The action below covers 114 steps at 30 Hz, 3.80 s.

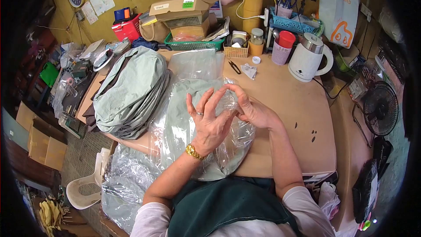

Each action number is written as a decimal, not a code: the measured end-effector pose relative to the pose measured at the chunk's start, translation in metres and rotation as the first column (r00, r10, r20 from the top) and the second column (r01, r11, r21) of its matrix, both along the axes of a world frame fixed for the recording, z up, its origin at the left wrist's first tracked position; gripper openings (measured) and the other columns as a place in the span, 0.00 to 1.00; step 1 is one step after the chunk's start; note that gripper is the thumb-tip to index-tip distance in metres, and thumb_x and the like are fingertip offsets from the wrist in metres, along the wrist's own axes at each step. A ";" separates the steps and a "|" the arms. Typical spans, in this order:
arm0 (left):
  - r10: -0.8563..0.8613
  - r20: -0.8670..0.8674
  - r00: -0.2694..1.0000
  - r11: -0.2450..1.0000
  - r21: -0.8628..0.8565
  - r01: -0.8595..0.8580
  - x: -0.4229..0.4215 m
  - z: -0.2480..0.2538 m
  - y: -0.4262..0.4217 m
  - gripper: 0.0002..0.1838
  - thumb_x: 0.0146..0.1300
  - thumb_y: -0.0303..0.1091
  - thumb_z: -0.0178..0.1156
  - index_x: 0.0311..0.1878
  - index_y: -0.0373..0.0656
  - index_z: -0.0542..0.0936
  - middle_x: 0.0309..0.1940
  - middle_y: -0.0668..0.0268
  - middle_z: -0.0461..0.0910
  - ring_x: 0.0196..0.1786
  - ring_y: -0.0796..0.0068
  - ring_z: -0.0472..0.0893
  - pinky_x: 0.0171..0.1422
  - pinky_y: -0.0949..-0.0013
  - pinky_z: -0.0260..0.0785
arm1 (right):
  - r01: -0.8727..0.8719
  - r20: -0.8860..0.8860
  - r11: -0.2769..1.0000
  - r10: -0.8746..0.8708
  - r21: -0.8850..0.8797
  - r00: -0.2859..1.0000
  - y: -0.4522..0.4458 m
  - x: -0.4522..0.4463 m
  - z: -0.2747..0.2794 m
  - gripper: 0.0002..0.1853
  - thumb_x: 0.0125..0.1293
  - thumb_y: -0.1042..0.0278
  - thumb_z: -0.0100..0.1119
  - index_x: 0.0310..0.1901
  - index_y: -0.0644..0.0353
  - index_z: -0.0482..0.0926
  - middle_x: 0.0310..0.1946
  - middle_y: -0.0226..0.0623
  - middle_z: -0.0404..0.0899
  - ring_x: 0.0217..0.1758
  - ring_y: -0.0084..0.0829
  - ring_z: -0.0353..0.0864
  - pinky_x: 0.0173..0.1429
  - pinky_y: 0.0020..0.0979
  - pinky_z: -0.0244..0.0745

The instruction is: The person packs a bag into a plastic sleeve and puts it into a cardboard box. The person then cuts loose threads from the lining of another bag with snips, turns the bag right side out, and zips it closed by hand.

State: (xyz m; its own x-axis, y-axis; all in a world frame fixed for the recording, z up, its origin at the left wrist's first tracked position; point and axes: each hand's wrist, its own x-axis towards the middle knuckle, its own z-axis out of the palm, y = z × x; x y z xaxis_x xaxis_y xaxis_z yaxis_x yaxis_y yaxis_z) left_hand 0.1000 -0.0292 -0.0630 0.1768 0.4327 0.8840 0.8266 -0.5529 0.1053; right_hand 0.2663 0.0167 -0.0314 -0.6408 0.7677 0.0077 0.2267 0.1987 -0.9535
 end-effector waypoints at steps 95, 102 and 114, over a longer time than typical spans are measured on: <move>-0.369 0.309 0.876 0.778 -0.412 0.474 -0.003 0.011 -0.042 0.07 0.54 0.26 0.71 0.37 0.39 0.84 0.24 0.65 0.71 0.25 0.70 0.73 0.28 0.67 0.67 | 0.394 -0.375 0.901 -0.308 0.180 0.875 -0.055 0.008 -0.032 0.04 0.58 0.82 0.67 0.34 0.66 0.82 0.36 0.33 0.80 0.36 0.20 0.78 0.39 0.22 0.73; -0.351 0.320 0.880 0.775 -0.428 0.465 -0.003 0.011 -0.046 0.11 0.52 0.22 0.68 0.39 0.38 0.80 0.27 0.63 0.72 0.27 0.70 0.76 0.31 0.69 0.70 | 0.273 -0.216 0.901 -0.208 0.336 0.954 -0.066 0.013 -0.018 0.04 0.59 0.83 0.64 0.37 0.68 0.82 0.37 0.36 0.79 0.37 0.26 0.80 0.40 0.28 0.75; -0.402 0.277 0.873 0.836 -0.277 0.473 -0.003 0.004 -0.039 0.16 0.49 0.19 0.71 0.43 0.41 0.83 0.38 0.62 0.77 0.33 0.74 0.81 0.36 0.72 0.76 | -0.093 -0.465 0.901 -0.129 -0.424 0.876 -0.045 0.029 -0.046 0.04 0.70 0.72 0.57 0.37 0.62 0.77 0.33 0.25 0.73 0.30 0.18 0.69 0.35 0.21 0.66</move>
